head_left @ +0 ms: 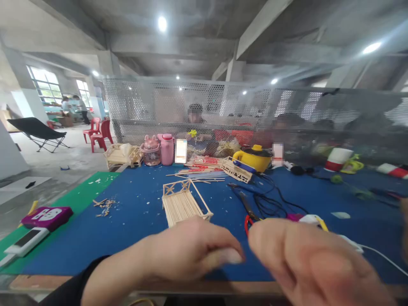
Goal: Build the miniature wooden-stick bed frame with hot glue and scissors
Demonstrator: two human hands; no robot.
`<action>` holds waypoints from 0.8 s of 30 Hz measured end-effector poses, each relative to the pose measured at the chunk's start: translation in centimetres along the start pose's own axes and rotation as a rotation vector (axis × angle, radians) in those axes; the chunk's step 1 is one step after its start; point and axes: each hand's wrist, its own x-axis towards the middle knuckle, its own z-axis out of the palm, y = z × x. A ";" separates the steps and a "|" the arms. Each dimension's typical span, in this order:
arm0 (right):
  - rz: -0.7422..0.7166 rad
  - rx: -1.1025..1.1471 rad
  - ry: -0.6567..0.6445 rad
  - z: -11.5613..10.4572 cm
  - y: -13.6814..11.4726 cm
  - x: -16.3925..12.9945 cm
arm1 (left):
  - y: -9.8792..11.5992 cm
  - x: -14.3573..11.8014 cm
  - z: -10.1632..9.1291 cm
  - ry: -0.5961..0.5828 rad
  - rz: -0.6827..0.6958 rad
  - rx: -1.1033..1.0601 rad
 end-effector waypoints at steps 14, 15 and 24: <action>0.479 -0.403 0.059 -1.9 10.6 -1.0 | -3.1 -8.1 -15.9 1.541 0.035 0.336; 0.457 -0.438 0.048 -1.3 10.9 -0.9 | -4.1 -7.6 -16.1 1.471 -0.046 0.350; 0.526 -0.616 0.037 -2.7 13.4 4.4 | -12.2 -1.3 -12.3 0.765 -0.506 0.106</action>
